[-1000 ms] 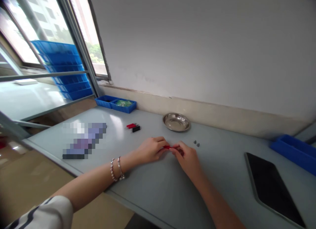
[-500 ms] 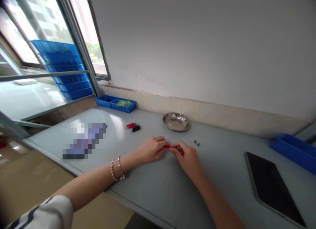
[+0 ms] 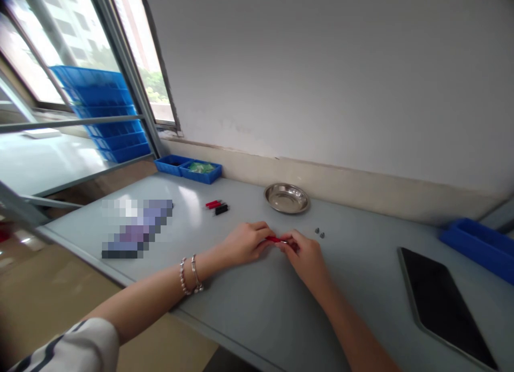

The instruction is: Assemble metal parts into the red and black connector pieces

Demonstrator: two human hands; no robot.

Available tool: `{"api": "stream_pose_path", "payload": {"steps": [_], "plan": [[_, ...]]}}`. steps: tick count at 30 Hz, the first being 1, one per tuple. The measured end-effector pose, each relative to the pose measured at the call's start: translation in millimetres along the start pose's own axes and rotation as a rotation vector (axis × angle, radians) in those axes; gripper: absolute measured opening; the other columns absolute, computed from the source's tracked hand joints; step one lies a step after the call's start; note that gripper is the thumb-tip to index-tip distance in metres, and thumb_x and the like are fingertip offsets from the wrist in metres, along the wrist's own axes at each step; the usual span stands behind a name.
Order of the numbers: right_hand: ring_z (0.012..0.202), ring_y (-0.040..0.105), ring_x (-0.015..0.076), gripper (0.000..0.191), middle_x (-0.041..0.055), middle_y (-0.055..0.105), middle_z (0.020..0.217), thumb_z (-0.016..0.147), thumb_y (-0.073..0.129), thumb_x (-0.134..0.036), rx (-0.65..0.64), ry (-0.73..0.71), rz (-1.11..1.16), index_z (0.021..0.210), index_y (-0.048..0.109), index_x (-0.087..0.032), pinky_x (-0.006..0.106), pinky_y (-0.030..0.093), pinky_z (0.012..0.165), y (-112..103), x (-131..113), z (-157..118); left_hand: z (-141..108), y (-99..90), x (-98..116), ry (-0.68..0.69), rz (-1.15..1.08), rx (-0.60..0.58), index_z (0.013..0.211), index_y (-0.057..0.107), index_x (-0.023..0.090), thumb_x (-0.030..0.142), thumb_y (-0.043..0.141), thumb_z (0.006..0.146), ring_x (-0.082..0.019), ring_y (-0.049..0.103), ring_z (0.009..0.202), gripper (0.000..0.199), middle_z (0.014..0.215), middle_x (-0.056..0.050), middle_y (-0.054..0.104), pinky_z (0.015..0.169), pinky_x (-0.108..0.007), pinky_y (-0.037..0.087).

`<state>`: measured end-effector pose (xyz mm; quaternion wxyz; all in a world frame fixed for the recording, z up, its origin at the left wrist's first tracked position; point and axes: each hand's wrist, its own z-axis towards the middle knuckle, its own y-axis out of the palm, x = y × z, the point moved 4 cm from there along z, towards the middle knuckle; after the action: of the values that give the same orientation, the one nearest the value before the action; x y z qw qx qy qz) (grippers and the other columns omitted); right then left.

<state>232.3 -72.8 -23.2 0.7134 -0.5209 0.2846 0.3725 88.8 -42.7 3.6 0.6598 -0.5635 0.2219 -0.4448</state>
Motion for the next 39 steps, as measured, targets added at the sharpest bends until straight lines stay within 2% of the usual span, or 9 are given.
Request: {"api": "stream_pose_path", "payload": {"steps": [5, 16, 25, 32, 39], "plan": [[0.068, 0.065, 0.0187, 0.012, 0.004, 0.068, 0.073, 0.071, 0.057, -0.029, 0.008, 0.015, 0.066, 0.078, 0.061, -0.02, 0.032, 0.052, 0.065, 1, 5, 0, 0, -0.6, -1, -0.011, -0.005, 0.02, 0.095, 0.058, 0.016, 0.027, 0.04, 0.088, -0.015, 0.058, 0.075, 0.022, 0.088, -0.006, 0.058, 0.065, -0.025, 0.045], [0.065, 0.064, 0.02, 0.02, 0.0047, 0.067, 0.065, 0.073, 0.056, -0.04, 0.026, 0.052, 0.121, 0.075, 0.059, -0.02, 0.033, 0.052, 0.062, -1, 1, -2, 1, -0.1, -3, 0.002, -0.105, 0.054, 0.095, 0.058, 0.015, 0.026, 0.042, 0.087, -0.015, 0.058, 0.079, 0.022, 0.088, -0.007, 0.059, 0.069, -0.025, 0.045], [0.069, 0.064, 0.0197, 0.018, 0.0046, 0.067, 0.069, 0.071, 0.059, -0.037, 0.036, 0.056, 0.169, 0.073, 0.061, -0.019, 0.031, 0.052, 0.065, -3, -3, -2, 2, -0.7, -4, -0.05, -0.274, 0.077, 0.091, 0.061, 0.015, 0.024, 0.047, 0.085, -0.012, 0.058, 0.074, 0.018, 0.084, -0.004, 0.063, 0.069, -0.022, 0.044], [0.076, 0.063, 0.0207, 0.017, 0.0045, 0.068, 0.077, 0.072, 0.058, -0.037, 0.037, -0.018, 0.053, 0.073, 0.062, -0.021, 0.032, 0.051, 0.067, -5, -5, -2, 3, -0.2, -4, -0.046, -0.286, 0.057, 0.092, 0.062, 0.015, 0.023, 0.045, 0.086, -0.013, 0.058, 0.075, 0.019, 0.084, -0.004, 0.065, 0.07, -0.022, 0.044], [0.069, 0.065, 0.0199, 0.022, 0.0044, 0.068, 0.069, 0.073, 0.057, -0.041, 0.041, 0.019, 0.139, 0.075, 0.059, -0.02, 0.032, 0.051, 0.066, -2, -1, -2, 3, -0.2, -4, -0.024, -0.257, 0.08, 0.092, 0.062, 0.015, 0.023, 0.043, 0.087, -0.012, 0.057, 0.074, 0.021, 0.084, -0.005, 0.063, 0.068, -0.021, 0.044]]}}
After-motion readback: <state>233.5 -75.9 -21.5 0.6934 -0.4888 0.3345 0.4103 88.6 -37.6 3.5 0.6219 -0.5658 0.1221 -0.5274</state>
